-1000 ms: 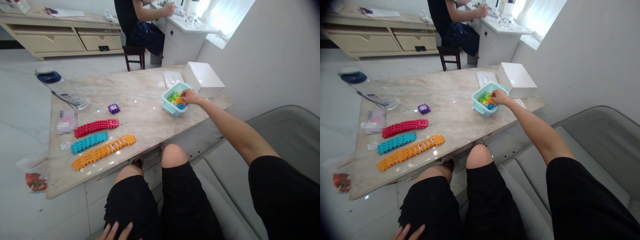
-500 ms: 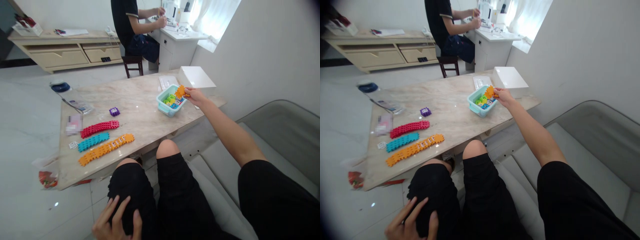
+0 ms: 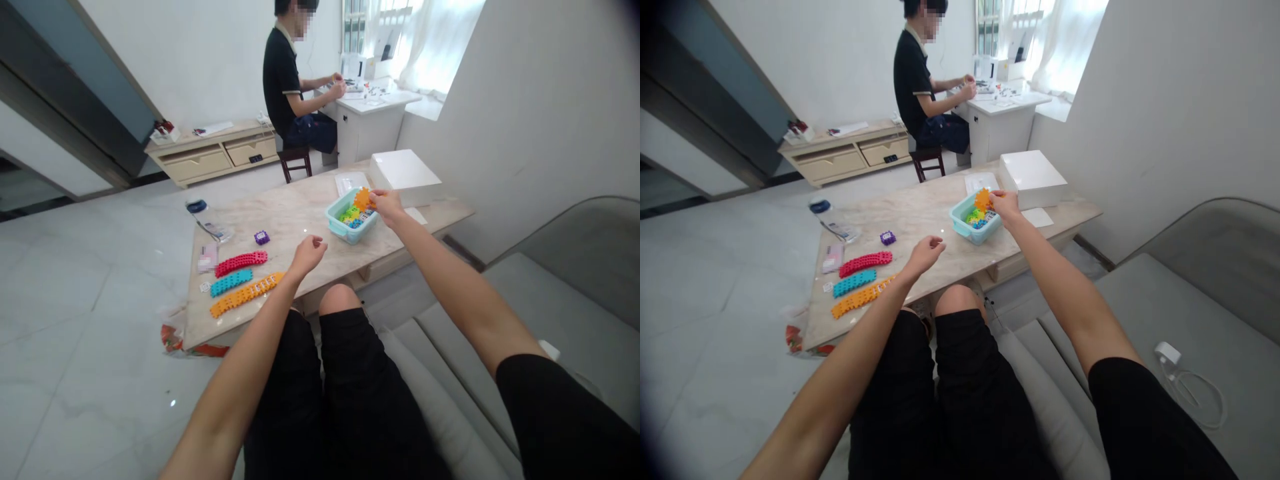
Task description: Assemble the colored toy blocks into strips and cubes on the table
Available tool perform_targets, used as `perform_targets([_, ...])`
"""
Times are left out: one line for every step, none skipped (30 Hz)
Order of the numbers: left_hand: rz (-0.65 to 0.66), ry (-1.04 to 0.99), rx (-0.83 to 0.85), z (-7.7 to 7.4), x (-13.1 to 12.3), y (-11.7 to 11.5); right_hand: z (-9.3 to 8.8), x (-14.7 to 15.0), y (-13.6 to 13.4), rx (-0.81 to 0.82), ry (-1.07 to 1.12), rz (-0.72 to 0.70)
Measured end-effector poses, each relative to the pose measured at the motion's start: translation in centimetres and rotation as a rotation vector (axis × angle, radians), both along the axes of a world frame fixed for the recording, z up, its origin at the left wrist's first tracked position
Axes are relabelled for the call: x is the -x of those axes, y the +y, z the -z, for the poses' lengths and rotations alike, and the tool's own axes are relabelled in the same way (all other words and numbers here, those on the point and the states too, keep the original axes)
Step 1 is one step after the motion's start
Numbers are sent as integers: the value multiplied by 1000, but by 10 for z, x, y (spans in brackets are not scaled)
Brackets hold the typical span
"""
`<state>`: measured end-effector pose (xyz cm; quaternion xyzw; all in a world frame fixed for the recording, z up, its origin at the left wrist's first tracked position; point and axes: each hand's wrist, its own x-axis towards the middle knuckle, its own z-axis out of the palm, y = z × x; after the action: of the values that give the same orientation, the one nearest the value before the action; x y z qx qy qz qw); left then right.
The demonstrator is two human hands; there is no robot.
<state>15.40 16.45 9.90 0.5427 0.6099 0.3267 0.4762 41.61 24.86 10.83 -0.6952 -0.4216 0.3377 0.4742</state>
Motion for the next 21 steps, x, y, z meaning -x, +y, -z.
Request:
perform_targets([-16, -20, 35, 10, -11, 17, 4, 4, 11, 18, -44, -8])
perform_targets([-33, -49, 75, 20, -22, 31, 10, 7, 21, 34, -70, -25])
perform_targets([-42, -79, 105, 30, -32, 42, 17, 9, 30, 49, -90, -45])
perform_targets([-49, -116, 138, 41, -42, 53, 25, 10, 38, 67, -112, -63])
perform_targets([-55, -155, 175, 51, -52, 62, 34, 9, 44, 82, -148, -90])
perform_targets([-61, -195, 209, 61, -61, 72, 41, 6, 50, 84, -207, -133])
perform_targets([-68, -233, 239, 70, -70, 81, 48, 2, 53, 65, -287, -190])
perform_targets([-78, -269, 262, 78, -78, 91, 54, -4, 55, 23, -380, -255])
perform_targets([-92, -301, 276, 85, -87, 101, 58, -10, 54, -36, -474, -315])
perform_targets([-108, -331, 281, 90, -95, 110, 61, -17, 51, -101, -557, -356])
perform_targets([-127, -358, 278, 95, -102, 119, 63, -24, 46, -158, -611, -365])
perform_targets([-147, -381, 272, 98, -109, 126, 64, -30, 38, -190, -632, -341])
perform_targets([-165, -401, 268, 101, -115, 132, 65, -34, 27, -198, -637, -305])
perform_targets([-184, -415, 265, 102, -120, 135, 65, -37, 15, -191, -637, -270])
perform_targets([-207, -423, 263, 102, -122, 136, 65, -38, 1, -182, -636, -252])
perform_targets([-231, -424, 262, 102, -123, 134, 65, -38, -14, -183, -634, -234])
perform_targets([-257, -420, 260, 100, -121, 131, 63, -37, -30, -199, -629, -224])
perform_targets([-279, -412, 257, 97, -117, 126, 60, -35, -46, -234, -620, -222])
perform_targets([-293, -404, 251, 92, -111, 119, 54, -34, -63, -283, -608, -228])
perform_targets([-302, -396, 240, 84, -103, 111, 46, -32, -81, -346, -595, -238])
perform_targets([-298, -391, 222, 73, -93, 102, 34, -31, -99, -418, -588, -250])
